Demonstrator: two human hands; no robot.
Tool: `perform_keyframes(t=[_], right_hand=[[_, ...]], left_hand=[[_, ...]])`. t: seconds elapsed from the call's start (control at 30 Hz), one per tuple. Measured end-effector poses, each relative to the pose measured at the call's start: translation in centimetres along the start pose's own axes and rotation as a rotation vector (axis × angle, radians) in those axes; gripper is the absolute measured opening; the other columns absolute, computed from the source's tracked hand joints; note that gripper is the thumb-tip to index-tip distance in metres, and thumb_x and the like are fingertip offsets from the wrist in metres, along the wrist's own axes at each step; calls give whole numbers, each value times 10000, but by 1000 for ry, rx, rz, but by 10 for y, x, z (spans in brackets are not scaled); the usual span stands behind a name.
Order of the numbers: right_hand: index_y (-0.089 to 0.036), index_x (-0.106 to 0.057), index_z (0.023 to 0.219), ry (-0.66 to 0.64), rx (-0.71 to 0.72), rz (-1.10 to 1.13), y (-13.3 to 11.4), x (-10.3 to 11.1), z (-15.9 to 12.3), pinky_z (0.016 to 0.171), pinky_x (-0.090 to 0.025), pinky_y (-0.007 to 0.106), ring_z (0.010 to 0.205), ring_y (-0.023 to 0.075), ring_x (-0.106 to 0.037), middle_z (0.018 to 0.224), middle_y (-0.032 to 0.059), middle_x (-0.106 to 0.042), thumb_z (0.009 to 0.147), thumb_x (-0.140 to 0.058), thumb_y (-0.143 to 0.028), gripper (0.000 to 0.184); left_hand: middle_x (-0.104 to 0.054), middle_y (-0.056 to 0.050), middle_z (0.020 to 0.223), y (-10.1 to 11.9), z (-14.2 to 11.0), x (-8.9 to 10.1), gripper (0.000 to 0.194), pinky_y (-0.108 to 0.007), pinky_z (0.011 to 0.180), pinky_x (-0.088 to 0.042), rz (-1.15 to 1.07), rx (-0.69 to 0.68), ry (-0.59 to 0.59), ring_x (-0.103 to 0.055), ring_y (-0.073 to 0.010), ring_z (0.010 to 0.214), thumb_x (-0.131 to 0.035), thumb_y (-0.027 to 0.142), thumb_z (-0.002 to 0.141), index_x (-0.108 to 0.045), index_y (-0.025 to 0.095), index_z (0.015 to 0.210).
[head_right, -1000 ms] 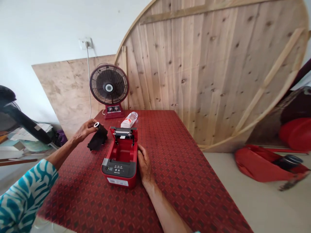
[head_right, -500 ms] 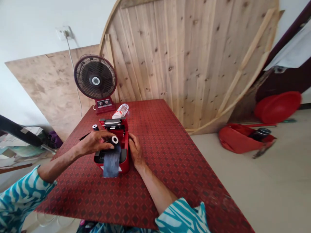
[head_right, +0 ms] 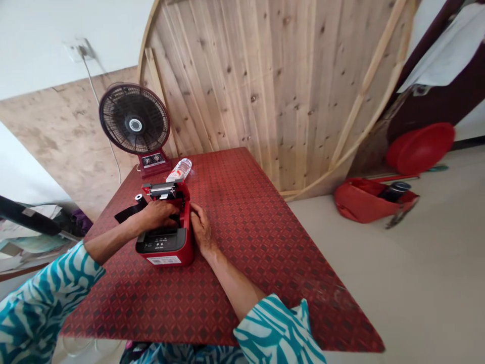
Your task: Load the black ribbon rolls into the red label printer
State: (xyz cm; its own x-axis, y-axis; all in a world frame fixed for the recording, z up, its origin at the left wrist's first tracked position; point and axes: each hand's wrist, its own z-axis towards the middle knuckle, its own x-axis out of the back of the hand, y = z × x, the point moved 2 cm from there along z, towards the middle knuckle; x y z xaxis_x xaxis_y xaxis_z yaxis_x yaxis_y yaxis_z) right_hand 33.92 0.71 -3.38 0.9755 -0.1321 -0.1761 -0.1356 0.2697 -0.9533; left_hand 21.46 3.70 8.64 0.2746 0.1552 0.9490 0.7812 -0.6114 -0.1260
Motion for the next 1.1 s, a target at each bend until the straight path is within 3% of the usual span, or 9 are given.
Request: perform_keyframes(t=[0.07,0.2,0.3,0.5,0.6,0.7,0.87,1.1], right_hand=[[-262,-613,1166,-6,2,2,0,0,-1,1081,-360,406,1199,207,-536,1238,33,-633,845,-487,-431,384],[-265,-610,1175,-13,-7,-9,-5,0,-2,1077,-363,411,1203,212,-535,1241,32,-629,852,-477,-432,387],[-255,-603,1184,-7,-43,-20,-7,0,-3,1071,-370,413,1197,216,-538,1254,39,-620,852,-473,-438,400],[-257,-619,1154,25,-34,-29,-7,0,-4,1064,-373,411,1185,215,-542,1235,34,-633,840,-482,-427,382],[-266,-620,1153,22,-34,-23,-6,0,-4,1067,-369,406,1186,210,-540,1237,28,-633,839,-490,-424,374],[-264,-630,1129,26,-36,-7,-6,0,-4,1057,-379,406,1172,213,-548,1217,32,-641,825,-504,-418,363],[-262,-629,1129,21,-45,4,-7,0,-4,1061,-377,393,1174,208,-550,1225,28,-641,826,-512,-424,363],[-248,-568,1193,64,-122,32,-6,3,8,1023,-415,425,1169,226,-567,1256,67,-627,826,-510,-518,460]], left_hand=[[-722,-105,1039,-5,-6,1,236,-373,811,-501,-102,-52,49,-658,-305,1003,-625,304,821,-714,210,1019],[-712,-53,1112,-16,-43,3,304,-296,853,-489,-458,-164,274,-666,-207,989,-509,376,909,-684,223,1104],[-721,-54,1083,-19,-72,-7,357,-281,829,-501,-576,-172,331,-674,-194,952,-539,442,885,-675,208,1117],[-749,-35,937,-11,-82,-28,219,-277,794,-496,-508,-230,531,-689,-169,852,-537,315,911,-699,202,1007],[-744,-28,861,-4,-82,-30,191,-283,747,-474,-441,-252,676,-684,-161,801,-524,277,927,-693,193,953],[-736,-30,912,5,-89,-31,146,-323,812,-437,-361,-303,785,-670,-167,874,-546,245,919,-672,198,975],[-718,-32,953,16,-103,-37,93,-373,924,-395,-363,-383,894,-641,-168,959,-592,190,879,-657,207,944],[-695,-52,962,18,-110,-48,190,-418,1002,-376,-319,-430,970,-617,-192,990,-565,193,862,-658,204,1027]])
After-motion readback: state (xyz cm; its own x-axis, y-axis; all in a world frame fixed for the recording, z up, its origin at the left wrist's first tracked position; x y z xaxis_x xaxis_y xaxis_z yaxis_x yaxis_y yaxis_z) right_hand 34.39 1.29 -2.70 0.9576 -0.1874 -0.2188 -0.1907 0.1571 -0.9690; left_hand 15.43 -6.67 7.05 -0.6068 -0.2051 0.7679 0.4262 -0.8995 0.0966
